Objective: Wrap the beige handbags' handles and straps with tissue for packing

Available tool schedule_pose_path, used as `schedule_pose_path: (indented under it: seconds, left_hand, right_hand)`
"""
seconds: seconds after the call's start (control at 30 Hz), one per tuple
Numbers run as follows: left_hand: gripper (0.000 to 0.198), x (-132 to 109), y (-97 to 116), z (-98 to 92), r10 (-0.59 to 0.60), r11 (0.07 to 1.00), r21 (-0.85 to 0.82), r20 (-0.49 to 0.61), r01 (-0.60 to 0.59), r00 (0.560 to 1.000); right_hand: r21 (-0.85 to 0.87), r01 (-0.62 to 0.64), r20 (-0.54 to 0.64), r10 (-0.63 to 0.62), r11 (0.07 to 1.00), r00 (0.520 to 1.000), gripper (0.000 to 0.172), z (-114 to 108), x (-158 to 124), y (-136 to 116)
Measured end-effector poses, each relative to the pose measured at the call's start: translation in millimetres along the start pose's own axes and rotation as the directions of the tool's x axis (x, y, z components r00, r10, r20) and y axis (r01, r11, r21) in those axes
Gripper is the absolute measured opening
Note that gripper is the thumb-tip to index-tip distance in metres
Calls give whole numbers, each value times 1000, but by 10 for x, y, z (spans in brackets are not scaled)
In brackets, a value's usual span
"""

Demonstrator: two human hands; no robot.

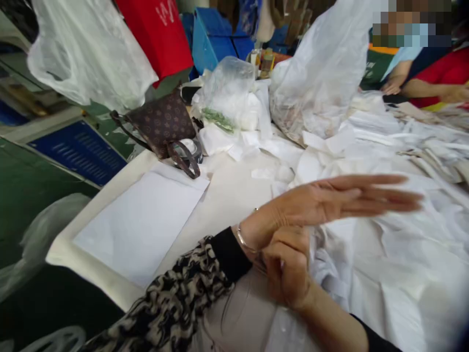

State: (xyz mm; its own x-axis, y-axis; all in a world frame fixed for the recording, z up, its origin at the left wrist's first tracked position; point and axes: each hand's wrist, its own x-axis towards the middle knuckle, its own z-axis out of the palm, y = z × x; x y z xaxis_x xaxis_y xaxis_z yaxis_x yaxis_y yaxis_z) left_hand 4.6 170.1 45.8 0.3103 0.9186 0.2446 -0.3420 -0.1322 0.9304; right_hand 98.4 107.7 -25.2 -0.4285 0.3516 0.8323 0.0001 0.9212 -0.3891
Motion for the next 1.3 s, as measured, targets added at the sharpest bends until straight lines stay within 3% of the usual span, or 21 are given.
schedule_pose_path:
  seconds: [0.1, 0.2, 0.27, 0.33, 0.4, 0.43, 0.57, 0.63, 0.73, 0.83, 0.93, 1.03, 1.17, 1.23, 1.3]
  left_hand:
    - [32, -356, 162, -376, 32, 999, -14, -260, -36, 965]
    - [23, -1067, 195, -573, -56, 975, 147, -568, 167, 821]
    - [24, -1610, 152, -532, -171, 897, 213, -641, 387, 748]
    - [28, -2072, 60, -385, -314, 803, 192, -667, 564, 675]
    - [33, -2375, -58, -204, -441, 774, 71, -652, 629, 617]
    - [36, -2460, -117, -121, -487, 788, -16, -626, 615, 608]
    - [53, -2498, -283, 61, -550, 835, -328, -549, 443, 629]
    - [62, -2448, -317, 76, -565, 825, -383, -557, 415, 608]
    - [68, -2389, -343, 66, -592, 805, -375, -566, 460, 574]
    - [64, -2347, -380, 63, -594, 800, -322, -547, 506, 591]
    - [73, -2309, -437, 102, -585, 797, -265, -560, 543, 587]
    - [83, -2298, -510, 191, -516, 841, -249, -640, 481, 570]
    - [86, -2350, -613, 311, -393, 912, -220, -706, 345, 589]
    - [87, -2387, -651, 341, -392, 914, -225, -702, 337, 595]
    - [88, -2419, -677, 340, -412, 905, -232, -688, 357, 597]
  right_hand:
    - [-20, -54, 263, 58, 998, 963, 25, 79, 28, 23]
    - [-17, 8, 604, 4, 1000, 797, 19, 146, 50, 37]
    - [-37, 41, 704, -3, 998, 710, 16, 182, 46, 27]
    - [-91, 47, 732, 35, 995, 681, 19, 207, 34, 8]
    - [-123, 57, 736, 52, 991, 675, 21, 222, 26, -6]
    - [-123, 64, 736, 48, 990, 675, 22, 227, 26, -9]
    - [-94, 42, 776, 47, 995, 629, 25, 235, 51, -4]
    - [-90, 21, 796, 59, 996, 603, 27, 232, 63, -1]
    - [-67, 9, 800, 48, 998, 598, 32, 220, 70, -5]
    - [-20, 9, 780, 10, 1000, 626, 36, 208, 66, -15]
    - [3, 19, 766, -15, 1000, 643, 32, 203, 60, -24]
    - [13, 42, 764, -37, 999, 644, 27, 210, 54, -27]
    - [-25, 71, 806, -21, 997, 592, 43, 230, 59, -32]
    - [-62, 39, 835, 30, 997, 550, 49, 236, 67, -46]
    - [-91, -11, 847, 83, 996, 526, 44, 240, 75, -64]
